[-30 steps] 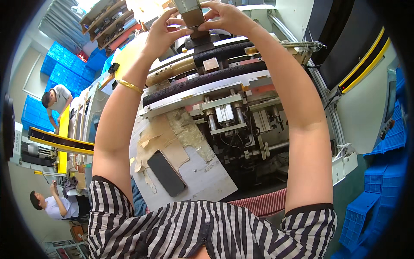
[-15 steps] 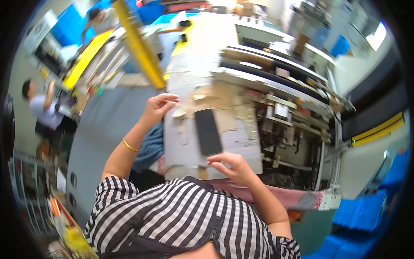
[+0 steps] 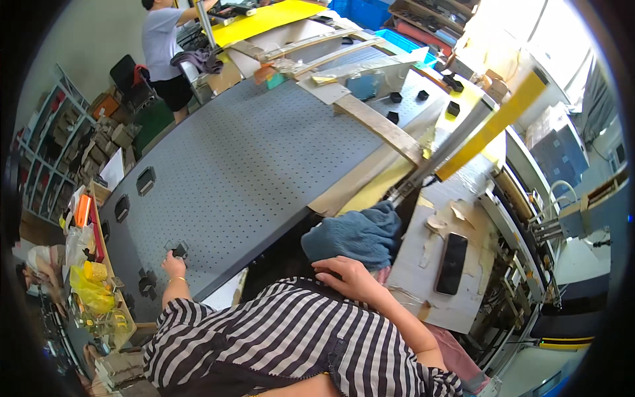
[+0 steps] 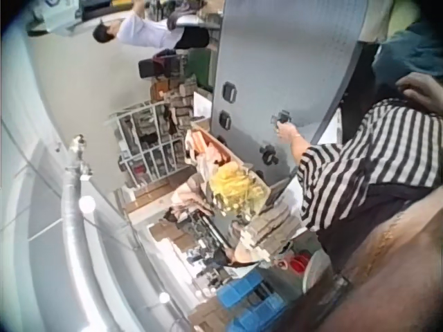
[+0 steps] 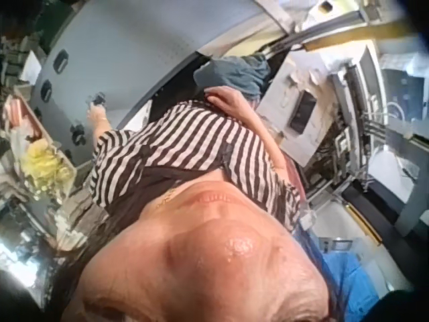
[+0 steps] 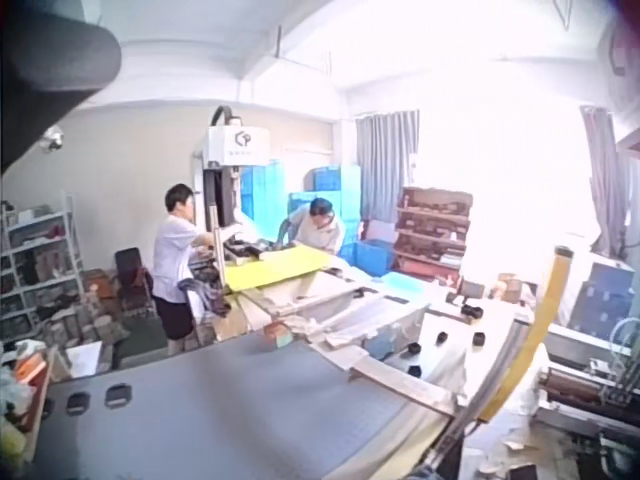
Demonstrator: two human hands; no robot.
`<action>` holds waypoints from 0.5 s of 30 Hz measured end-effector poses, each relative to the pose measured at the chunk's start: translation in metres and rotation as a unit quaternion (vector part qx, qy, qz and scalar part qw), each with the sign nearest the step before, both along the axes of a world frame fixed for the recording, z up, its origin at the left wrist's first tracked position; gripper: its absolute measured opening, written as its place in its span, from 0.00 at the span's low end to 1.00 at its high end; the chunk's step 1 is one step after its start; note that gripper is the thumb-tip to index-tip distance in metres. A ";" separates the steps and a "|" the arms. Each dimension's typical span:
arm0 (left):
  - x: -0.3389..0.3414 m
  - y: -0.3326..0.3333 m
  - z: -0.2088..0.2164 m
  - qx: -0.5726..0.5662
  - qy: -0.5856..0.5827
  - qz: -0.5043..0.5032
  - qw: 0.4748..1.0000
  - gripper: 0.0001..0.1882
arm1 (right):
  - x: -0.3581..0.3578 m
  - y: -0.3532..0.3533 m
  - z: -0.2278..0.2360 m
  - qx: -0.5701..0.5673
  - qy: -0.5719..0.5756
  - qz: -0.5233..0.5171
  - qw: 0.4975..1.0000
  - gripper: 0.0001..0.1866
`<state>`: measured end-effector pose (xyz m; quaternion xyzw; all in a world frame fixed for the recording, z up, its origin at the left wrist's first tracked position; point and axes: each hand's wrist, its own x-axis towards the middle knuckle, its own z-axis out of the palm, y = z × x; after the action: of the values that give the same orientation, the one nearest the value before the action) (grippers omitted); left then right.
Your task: Folding cardboard components and feeding them into an industrial manufacturing machine.
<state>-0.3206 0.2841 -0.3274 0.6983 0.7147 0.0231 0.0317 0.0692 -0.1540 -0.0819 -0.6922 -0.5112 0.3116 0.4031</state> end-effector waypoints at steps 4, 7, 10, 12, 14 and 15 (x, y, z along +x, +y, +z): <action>-0.020 0.003 -0.001 -0.020 -0.006 -0.022 1.000 0.25 | -0.008 0.051 -0.001 0.008 -0.027 0.073 0.997 0.16; -0.018 0.014 -0.017 0.001 -0.021 -0.108 0.994 0.14 | -0.014 0.065 -0.004 0.020 -0.063 0.113 0.991 0.16; 0.006 0.034 -0.030 -0.057 -0.161 -0.114 0.979 0.06 | -0.016 0.065 0.000 0.021 -0.075 0.136 0.988 0.17; 0.061 0.030 -0.023 -0.122 -0.329 -0.142 0.925 0.05 | -0.016 0.052 -0.003 0.014 -0.078 0.121 0.990 0.17; 0.160 -0.011 0.046 -0.291 -0.513 -0.218 0.778 0.08 | -0.010 0.031 0.002 0.019 -0.097 0.085 0.991 0.16; 0.193 -0.032 0.081 -0.321 -0.497 -0.278 0.757 0.09 | -0.008 0.020 0.007 0.027 -0.108 0.065 0.992 0.15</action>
<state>-0.1272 0.2525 -0.2465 0.7058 0.3383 0.1263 0.6095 0.0608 -0.1344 -0.0750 -0.6761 -0.6037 0.2468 0.3430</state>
